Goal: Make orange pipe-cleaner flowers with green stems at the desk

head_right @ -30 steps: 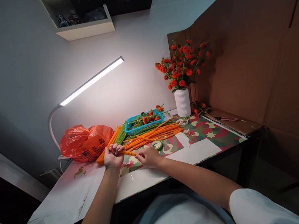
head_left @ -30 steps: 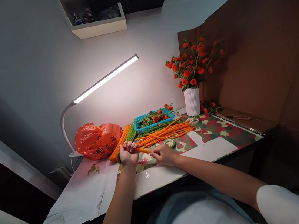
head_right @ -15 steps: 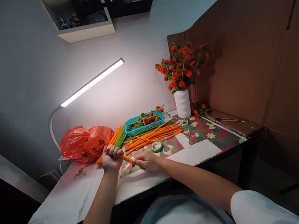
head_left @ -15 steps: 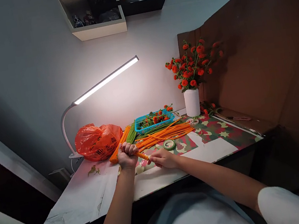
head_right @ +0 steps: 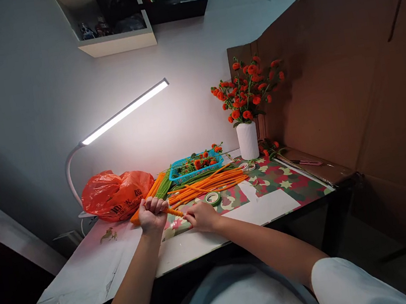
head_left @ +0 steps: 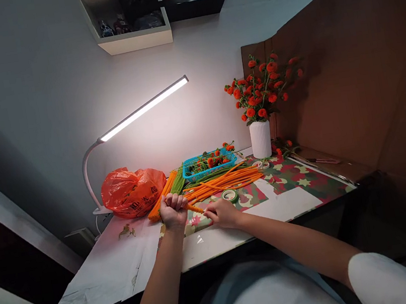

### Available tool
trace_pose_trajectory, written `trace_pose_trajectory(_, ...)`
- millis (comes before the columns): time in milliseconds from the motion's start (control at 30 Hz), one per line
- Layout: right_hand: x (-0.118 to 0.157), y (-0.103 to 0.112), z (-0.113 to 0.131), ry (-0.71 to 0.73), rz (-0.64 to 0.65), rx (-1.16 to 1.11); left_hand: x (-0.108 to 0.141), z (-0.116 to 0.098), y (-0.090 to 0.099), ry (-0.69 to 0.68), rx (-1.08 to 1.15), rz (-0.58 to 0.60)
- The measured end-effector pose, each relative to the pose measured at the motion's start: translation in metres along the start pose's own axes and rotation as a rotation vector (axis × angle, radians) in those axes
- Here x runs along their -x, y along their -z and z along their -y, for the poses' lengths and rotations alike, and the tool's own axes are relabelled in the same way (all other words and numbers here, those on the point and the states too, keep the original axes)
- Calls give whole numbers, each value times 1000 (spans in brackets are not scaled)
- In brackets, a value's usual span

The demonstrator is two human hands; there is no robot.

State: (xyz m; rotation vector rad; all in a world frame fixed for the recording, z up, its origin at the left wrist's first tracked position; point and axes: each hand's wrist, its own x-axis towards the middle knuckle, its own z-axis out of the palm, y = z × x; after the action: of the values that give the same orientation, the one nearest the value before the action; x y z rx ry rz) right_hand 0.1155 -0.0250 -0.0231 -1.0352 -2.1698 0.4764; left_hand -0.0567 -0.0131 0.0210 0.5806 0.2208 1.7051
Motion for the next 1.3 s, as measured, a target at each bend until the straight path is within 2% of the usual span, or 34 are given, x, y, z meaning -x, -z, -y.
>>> trace_pose_trajectory(200, 2, 1, 7, -51, 15, 175, 0, 1, -1, -11, -40, -7)
trace_pose_trajectory(400, 3, -1, 10, -77, 21, 272, 0, 1, -2, -10, -37, -62)
trace_pose_trajectory(633, 5, 4, 17, -114, 46, 335, 0, 1, -1, -7, -66, -91)
trace_pose_trajectory(1033, 4, 8, 18, -144, 53, 389, 2, 3, -9, 25, -111, -144)
trace_pose_trajectory(1300, 3, 8, 15, -173, 34, 410, -2, 5, -4, 54, -139, -141)
